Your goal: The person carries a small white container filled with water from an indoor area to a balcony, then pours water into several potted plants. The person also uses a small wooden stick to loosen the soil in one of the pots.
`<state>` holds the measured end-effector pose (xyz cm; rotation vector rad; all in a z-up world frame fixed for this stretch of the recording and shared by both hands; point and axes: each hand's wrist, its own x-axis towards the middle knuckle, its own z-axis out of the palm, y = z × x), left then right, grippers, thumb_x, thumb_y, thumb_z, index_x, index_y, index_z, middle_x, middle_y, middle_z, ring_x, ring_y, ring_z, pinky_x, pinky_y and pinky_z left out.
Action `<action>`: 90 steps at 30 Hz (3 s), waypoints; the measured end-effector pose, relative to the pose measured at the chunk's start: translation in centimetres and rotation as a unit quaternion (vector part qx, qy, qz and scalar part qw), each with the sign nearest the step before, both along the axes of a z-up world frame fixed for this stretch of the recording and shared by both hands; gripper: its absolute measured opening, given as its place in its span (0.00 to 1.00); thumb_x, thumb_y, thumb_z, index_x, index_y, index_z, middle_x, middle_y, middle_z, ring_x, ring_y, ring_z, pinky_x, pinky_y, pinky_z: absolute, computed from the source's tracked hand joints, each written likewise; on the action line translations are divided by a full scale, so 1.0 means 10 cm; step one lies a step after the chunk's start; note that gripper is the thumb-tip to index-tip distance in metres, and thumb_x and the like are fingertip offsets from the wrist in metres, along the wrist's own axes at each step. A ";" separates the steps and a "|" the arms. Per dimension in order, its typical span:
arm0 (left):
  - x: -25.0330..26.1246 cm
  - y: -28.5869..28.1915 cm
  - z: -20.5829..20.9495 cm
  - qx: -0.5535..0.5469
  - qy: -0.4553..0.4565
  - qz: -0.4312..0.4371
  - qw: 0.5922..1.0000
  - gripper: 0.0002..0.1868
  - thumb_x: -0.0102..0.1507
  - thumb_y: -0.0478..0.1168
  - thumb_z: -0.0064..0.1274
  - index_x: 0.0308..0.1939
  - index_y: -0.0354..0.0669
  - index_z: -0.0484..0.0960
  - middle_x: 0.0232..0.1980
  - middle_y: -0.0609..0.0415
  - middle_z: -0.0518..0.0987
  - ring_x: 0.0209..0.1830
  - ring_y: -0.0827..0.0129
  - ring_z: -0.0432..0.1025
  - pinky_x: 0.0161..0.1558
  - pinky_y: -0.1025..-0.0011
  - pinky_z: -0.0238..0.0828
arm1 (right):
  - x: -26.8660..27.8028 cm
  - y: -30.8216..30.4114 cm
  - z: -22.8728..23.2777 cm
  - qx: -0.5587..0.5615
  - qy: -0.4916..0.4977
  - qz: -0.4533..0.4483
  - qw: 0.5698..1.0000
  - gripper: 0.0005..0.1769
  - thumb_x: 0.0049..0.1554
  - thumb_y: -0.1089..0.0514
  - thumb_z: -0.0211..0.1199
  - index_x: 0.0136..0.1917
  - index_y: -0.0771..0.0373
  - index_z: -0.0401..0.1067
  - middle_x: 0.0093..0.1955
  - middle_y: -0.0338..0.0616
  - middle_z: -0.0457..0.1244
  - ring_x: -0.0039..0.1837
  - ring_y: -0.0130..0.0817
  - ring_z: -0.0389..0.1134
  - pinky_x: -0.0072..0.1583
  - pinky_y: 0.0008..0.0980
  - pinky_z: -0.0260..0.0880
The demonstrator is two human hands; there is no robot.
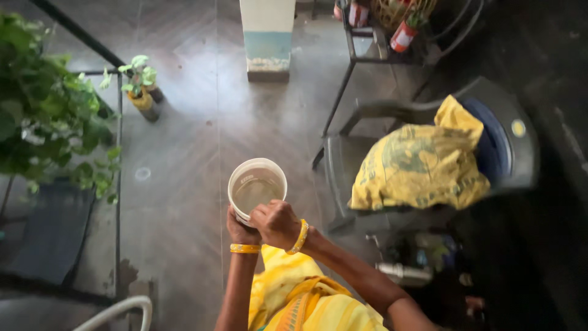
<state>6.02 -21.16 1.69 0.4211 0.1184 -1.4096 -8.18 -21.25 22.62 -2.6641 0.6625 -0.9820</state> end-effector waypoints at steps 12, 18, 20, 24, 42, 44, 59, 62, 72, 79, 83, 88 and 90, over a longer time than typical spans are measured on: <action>0.09 -2.30 0.23 -0.038 -0.019 0.002 0.999 0.32 0.67 0.62 0.42 0.62 0.40 0.76 0.58 0.49 0.82 0.56 0.60 0.76 0.62 0.61 0.71 | 0.10 -2.46 0.06 -0.036 0.004 0.040 0.999 0.06 0.51 0.63 0.64 0.40 0.62 0.67 0.37 0.47 0.64 0.41 0.47 0.68 0.44 0.42 0.66; 0.35 -3.34 0.03 -0.095 0.048 -0.034 0.994 0.39 0.70 0.68 0.41 0.66 0.36 0.73 0.61 0.46 0.79 0.59 0.57 0.75 0.63 0.59 0.69 | 0.32 -3.46 0.13 -0.054 -0.001 0.029 0.998 0.05 0.49 0.63 0.63 0.39 0.62 0.69 0.36 0.48 0.64 0.38 0.47 0.67 0.43 0.42 0.67; 0.45 -3.65 0.01 -0.082 0.027 -0.013 0.996 0.36 0.71 0.66 0.41 0.66 0.38 0.74 0.62 0.47 0.79 0.59 0.58 0.74 0.64 0.59 0.69 | 0.44 -3.75 0.18 -0.055 -0.007 0.040 0.998 0.05 0.49 0.63 0.63 0.39 0.62 0.68 0.36 0.48 0.63 0.38 0.47 0.67 0.43 0.42 0.67; 0.55 -4.16 0.12 -0.045 -0.005 0.044 0.998 0.33 0.69 0.63 0.41 0.65 0.42 0.74 0.62 0.49 0.80 0.59 0.59 0.75 0.64 0.59 0.69 | 0.68 -4.25 0.20 -0.051 -0.035 0.037 0.997 0.07 0.52 0.62 0.65 0.38 0.61 0.67 0.36 0.48 0.63 0.38 0.47 0.67 0.43 0.42 0.67; 1.74 -6.31 0.02 0.038 0.060 0.045 0.996 0.27 0.69 0.60 0.40 0.56 0.46 0.81 0.55 0.51 0.83 0.55 0.59 0.77 0.58 0.59 0.73 | 1.90 -6.45 0.13 -0.031 0.020 0.046 0.998 0.05 0.52 0.64 0.64 0.37 0.60 0.70 0.35 0.46 0.64 0.37 0.46 0.66 0.42 0.42 0.63; 1.86 -6.57 -0.03 0.027 0.065 0.057 0.996 0.27 0.69 0.60 0.42 0.56 0.45 0.81 0.56 0.51 0.83 0.55 0.59 0.77 0.58 0.60 0.73 | 2.04 -6.75 0.12 -0.025 0.007 0.064 0.998 0.04 0.52 0.64 0.64 0.37 0.61 0.69 0.36 0.45 0.63 0.37 0.45 0.66 0.43 0.41 0.63; 2.86 -8.72 -0.03 -0.039 0.086 0.176 0.980 0.30 0.69 0.61 0.40 0.63 0.42 0.76 0.61 0.48 0.79 0.59 0.55 0.75 0.61 0.57 0.71 | 3.18 -9.16 0.18 -0.019 0.005 0.190 0.982 0.05 0.50 0.67 0.62 0.37 0.61 0.67 0.34 0.45 0.62 0.36 0.45 0.65 0.42 0.40 0.64; 3.27 -9.03 0.05 -0.039 0.095 0.184 0.978 0.31 0.69 0.62 0.38 0.63 0.45 0.76 0.61 0.49 0.79 0.58 0.55 0.74 0.60 0.57 0.71 | 3.59 -9.56 0.16 -0.015 -0.002 0.211 0.977 0.07 0.51 0.65 0.65 0.36 0.61 0.66 0.34 0.45 0.62 0.36 0.45 0.65 0.42 0.40 0.64; 4.66 -10.05 -0.17 -0.061 0.063 0.236 0.968 0.28 0.71 0.58 0.41 0.64 0.42 0.75 0.62 0.48 0.79 0.61 0.56 0.73 0.64 0.57 0.69 | 5.02 -10.59 -0.12 -0.014 -0.003 0.205 0.979 0.13 0.51 0.63 0.69 0.32 0.60 0.66 0.31 0.44 0.62 0.32 0.45 0.63 0.39 0.41 0.63; 5.42 -10.61 0.00 -0.019 0.069 0.200 0.977 0.30 0.67 0.60 0.43 0.63 0.43 0.76 0.61 0.48 0.79 0.60 0.55 0.74 0.61 0.56 0.70 | 5.71 -11.22 -0.03 0.014 -0.014 0.191 0.981 0.13 0.51 0.60 0.71 0.33 0.60 0.66 0.33 0.46 0.62 0.35 0.48 0.65 0.40 0.42 0.66; 5.70 -11.02 -0.04 -0.037 0.067 0.202 0.976 0.29 0.68 0.59 0.43 0.63 0.43 0.76 0.61 0.48 0.79 0.60 0.55 0.74 0.62 0.57 0.70 | 6.01 -11.63 0.00 0.015 -0.018 0.193 0.981 0.13 0.51 0.60 0.71 0.33 0.61 0.66 0.33 0.46 0.63 0.35 0.48 0.66 0.40 0.41 0.66; 5.98 -11.61 -0.14 -0.027 0.047 0.218 0.974 0.28 0.68 0.58 0.43 0.62 0.43 0.76 0.61 0.48 0.79 0.60 0.56 0.74 0.62 0.57 0.71 | 6.33 -12.25 -0.03 0.010 -0.029 0.210 0.977 0.13 0.51 0.61 0.71 0.34 0.61 0.67 0.32 0.46 0.62 0.34 0.47 0.65 0.39 0.41 0.65; 6.10 -11.93 -0.22 -0.049 0.051 0.230 0.971 0.28 0.70 0.58 0.44 0.62 0.42 0.76 0.61 0.48 0.79 0.60 0.55 0.73 0.62 0.57 0.70 | 6.46 -12.54 -0.06 -0.004 -0.030 0.212 0.977 0.13 0.50 0.61 0.71 0.32 0.60 0.66 0.31 0.45 0.62 0.32 0.48 0.64 0.37 0.41 0.64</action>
